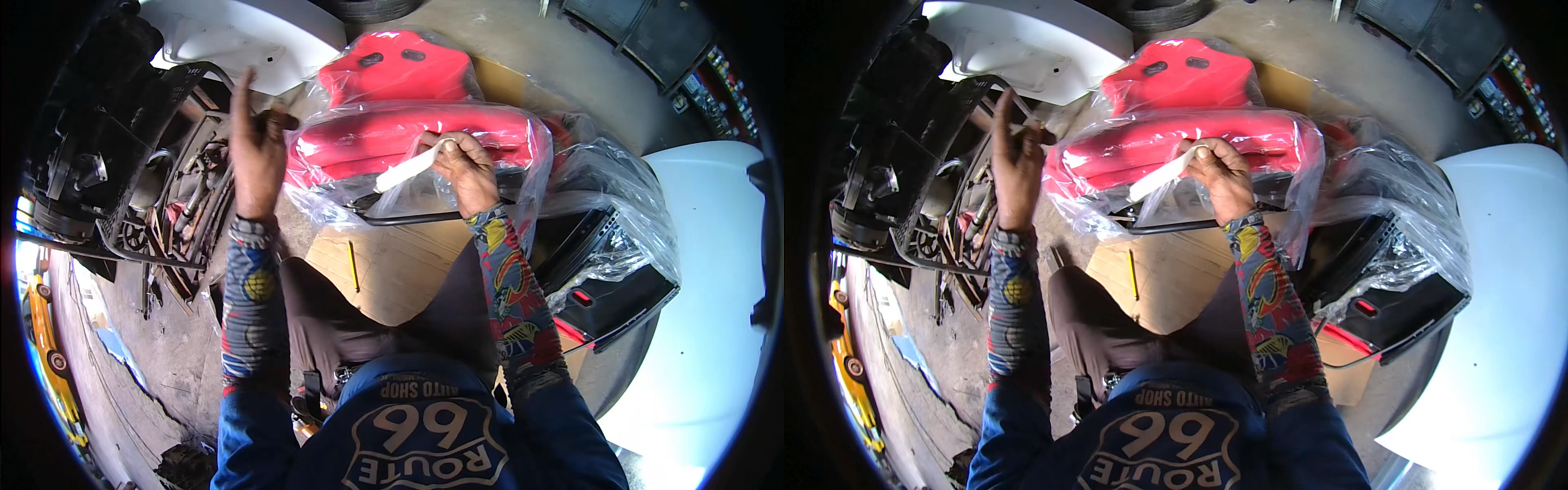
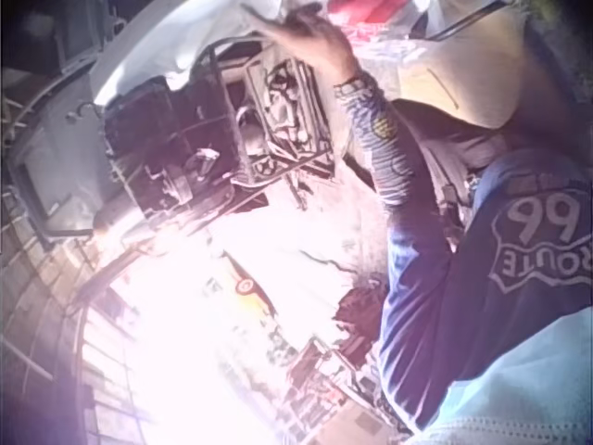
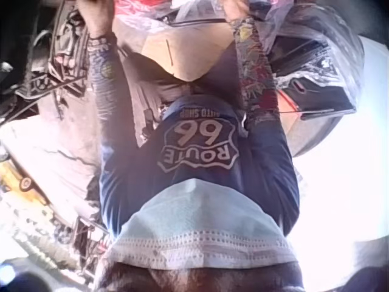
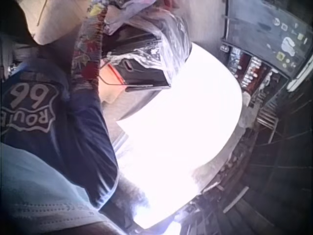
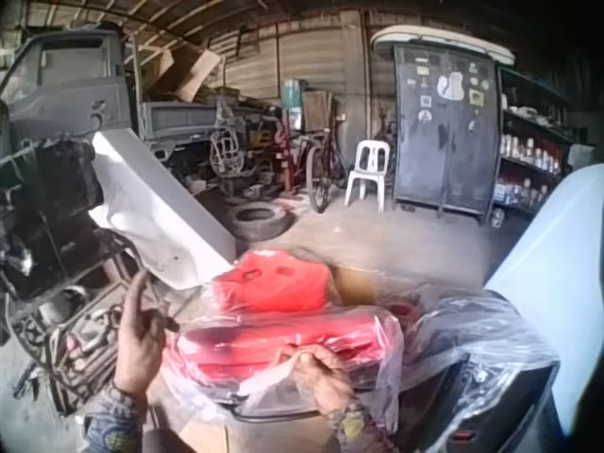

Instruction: The person wraps red car seats in plastic and secures them with tape. They handle two seats, wrapping each individually and taping the plastic to ensure it stays in place.

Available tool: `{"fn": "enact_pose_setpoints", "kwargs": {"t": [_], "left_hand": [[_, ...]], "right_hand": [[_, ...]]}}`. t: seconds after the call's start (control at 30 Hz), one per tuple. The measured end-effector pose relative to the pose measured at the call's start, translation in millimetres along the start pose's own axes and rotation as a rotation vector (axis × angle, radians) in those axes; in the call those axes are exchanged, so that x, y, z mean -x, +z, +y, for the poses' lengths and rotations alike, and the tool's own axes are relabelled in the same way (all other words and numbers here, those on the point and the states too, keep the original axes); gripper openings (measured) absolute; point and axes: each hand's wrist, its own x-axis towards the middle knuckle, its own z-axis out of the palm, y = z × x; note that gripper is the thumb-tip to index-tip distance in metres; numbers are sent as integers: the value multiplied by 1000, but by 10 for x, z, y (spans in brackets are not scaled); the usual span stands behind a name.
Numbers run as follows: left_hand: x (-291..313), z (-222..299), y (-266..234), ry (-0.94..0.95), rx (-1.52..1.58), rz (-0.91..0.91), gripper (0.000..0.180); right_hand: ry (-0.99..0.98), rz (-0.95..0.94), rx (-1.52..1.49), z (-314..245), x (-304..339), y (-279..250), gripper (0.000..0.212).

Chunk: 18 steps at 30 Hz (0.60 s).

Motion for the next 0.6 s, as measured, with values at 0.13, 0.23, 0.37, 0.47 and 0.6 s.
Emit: {"fn": "enact_pose_setpoints", "kwargs": {"t": [0.13,0.23,0.37,0.47,0.6], "left_hand": [[258,30,480,149,-218,-289,26],[371,85,847,267,-378,-364,26],[309,84,934,297,-489,-475,28],[302,78,911,352,-514,-396,28],[305,47,970,276,-413,-332,26]], "right_hand": [[-25,28,92,-5,-35,37,22],[-48,34,165,-75,-16,42,22],[-13,56,65,-147,-2,38,25],[23,101,-23,-126,-5,72,28],[23,110,-51,-107,21,93,29]]}}
